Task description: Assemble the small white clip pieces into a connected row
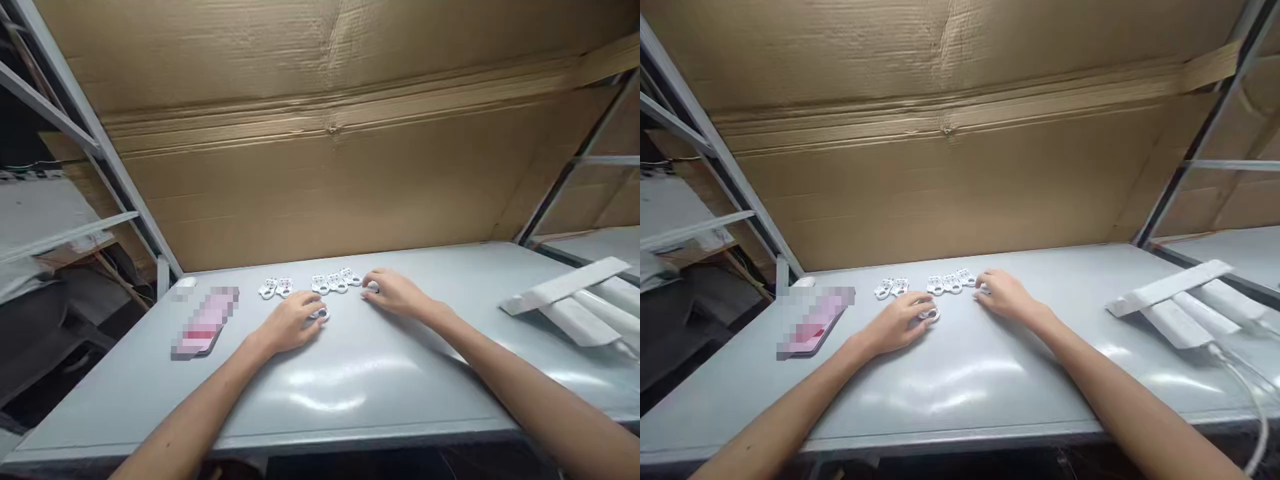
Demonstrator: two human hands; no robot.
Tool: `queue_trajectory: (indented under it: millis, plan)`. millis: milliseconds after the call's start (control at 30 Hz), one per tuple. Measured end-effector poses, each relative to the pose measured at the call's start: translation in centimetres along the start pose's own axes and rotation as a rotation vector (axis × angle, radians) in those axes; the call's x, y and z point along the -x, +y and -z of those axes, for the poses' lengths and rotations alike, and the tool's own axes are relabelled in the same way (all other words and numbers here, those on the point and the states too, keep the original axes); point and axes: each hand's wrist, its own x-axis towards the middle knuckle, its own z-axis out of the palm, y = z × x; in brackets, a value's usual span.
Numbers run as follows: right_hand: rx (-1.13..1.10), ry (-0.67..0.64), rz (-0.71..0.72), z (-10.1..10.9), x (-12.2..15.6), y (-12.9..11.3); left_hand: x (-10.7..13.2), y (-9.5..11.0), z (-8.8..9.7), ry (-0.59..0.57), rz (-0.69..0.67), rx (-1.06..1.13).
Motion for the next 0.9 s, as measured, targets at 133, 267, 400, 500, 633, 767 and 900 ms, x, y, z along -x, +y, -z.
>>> queue_trajectory:
  millis: [133, 267, 400, 500, 633, 767, 900]
  plan:
    - [-0.056, -0.062, 0.03, 0.5, 0.0, 0.7, -0.1, -0.2, -0.1, -0.008, 0.003, -0.011]
    - [-0.112, -0.119, 0.027, 0.9, -0.1, 0.7, -0.1, -0.1, -0.1, 0.0, 0.007, -0.014]
    - [-0.175, -0.125, 0.009, 1.0, -0.1, 0.3, -0.1, -0.1, 0.0, 0.014, 0.005, -0.007]
    - [-0.232, -0.105, -0.022, 0.8, -0.1, 0.3, -0.1, -0.2, 0.1, 0.014, 0.014, -0.024]
    - [-0.323, -0.1, -0.026, 0.4, -0.3, 0.3, 0.1, -0.5, 0.2, 0.019, 0.044, -0.062]
    - [-0.452, -0.049, -0.006, 0.5, -0.4, -0.5, 0.2, -0.6, 0.2, 0.018, 0.044, -0.064]
    - [-0.711, 0.015, -0.075, 0.9, -0.4, -1.9, 0.1, -0.6, 0.2, 0.008, 0.037, -0.066]
